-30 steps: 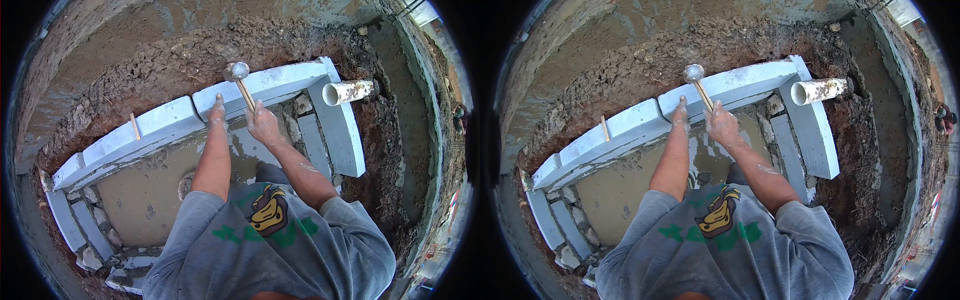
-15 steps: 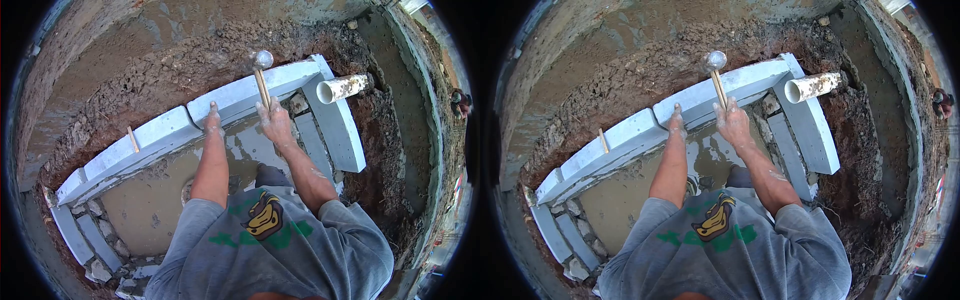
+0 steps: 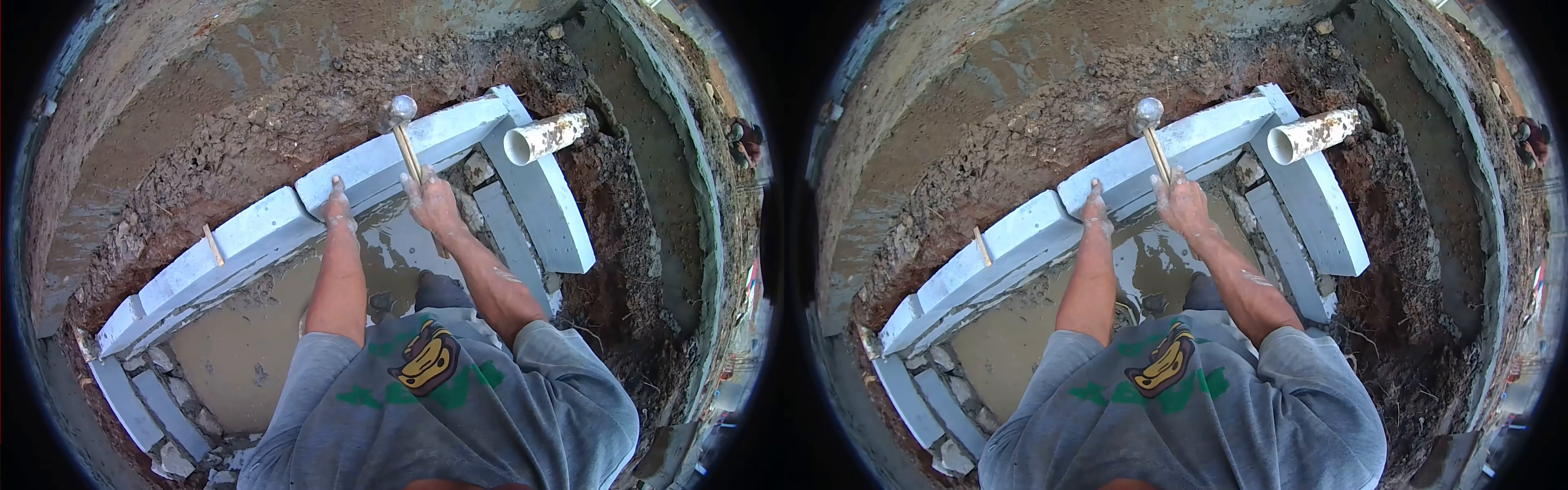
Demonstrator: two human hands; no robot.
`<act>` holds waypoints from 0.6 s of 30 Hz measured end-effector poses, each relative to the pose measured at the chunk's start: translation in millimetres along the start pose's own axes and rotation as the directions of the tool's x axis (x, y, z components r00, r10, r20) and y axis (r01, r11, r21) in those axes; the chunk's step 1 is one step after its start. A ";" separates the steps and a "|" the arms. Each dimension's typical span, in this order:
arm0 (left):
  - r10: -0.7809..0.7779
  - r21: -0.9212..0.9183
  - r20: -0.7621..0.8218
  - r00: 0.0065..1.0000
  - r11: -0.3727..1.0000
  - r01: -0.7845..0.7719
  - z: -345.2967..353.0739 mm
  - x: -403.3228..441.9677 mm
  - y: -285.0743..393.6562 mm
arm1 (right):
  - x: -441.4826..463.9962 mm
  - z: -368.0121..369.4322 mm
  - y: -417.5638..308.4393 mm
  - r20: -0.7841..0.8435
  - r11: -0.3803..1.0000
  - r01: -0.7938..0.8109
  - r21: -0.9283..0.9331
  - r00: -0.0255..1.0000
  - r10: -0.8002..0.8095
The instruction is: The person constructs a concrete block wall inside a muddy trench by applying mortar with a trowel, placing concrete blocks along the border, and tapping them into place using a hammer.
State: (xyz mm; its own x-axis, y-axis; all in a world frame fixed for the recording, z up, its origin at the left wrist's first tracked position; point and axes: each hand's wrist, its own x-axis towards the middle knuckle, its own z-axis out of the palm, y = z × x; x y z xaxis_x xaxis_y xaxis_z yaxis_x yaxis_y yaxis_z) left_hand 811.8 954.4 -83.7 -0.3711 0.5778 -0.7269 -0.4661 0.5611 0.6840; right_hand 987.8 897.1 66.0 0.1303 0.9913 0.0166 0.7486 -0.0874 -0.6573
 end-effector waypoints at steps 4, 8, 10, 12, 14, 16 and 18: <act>0.005 0.015 -0.008 1.000 1.000 -0.005 -1.0 3.2 -0.5 | -7.5 -17.1 -29.5 0.023 0.999 0.037 0.035 0.999 -0.038; -0.027 0.012 0.035 0.999 1.000 0.027 -0.8 1.5 4.0 | -4.1 28.3 -0.4 0.126 0.988 0.035 -0.152 0.992 -0.016; -0.052 -0.021 0.036 0.998 0.998 0.053 -5.7 -3.4 -0.9 | -8.0 38.6 10.0 0.191 0.985 0.025 -0.169 0.982 0.008; -0.023 -0.033 0.059 0.998 0.999 0.025 -0.2 -11.3 13.2 | 8.3 37.3 5.3 0.203 0.987 0.039 -0.159 0.979 -0.006; -0.026 -0.042 0.008 1.000 0.999 0.026 -4.4 -32.2 10.1 | -2.7 31.1 3.9 0.226 0.992 0.015 -0.126 0.974 0.014; -0.006 -0.027 -0.015 1.000 1.000 0.006 1.1 -18.5 12.5 | -5.5 22.3 -4.9 0.173 0.996 0.048 -0.071 0.984 -0.035; 0.008 0.000 -0.043 0.999 1.000 -0.008 0.2 -28.4 17.4 | -15.5 9.1 -17.4 0.081 0.991 0.128 0.038 0.988 -0.131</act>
State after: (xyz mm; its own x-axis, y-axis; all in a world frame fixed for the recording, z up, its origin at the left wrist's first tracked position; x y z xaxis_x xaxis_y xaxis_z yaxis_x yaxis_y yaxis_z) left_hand 814.4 947.9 -51.2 -0.4092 0.5558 -0.7236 -0.4636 0.5564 0.6895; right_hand 966.8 884.1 70.4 -0.0215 0.9989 0.0416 0.7340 0.0440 -0.6777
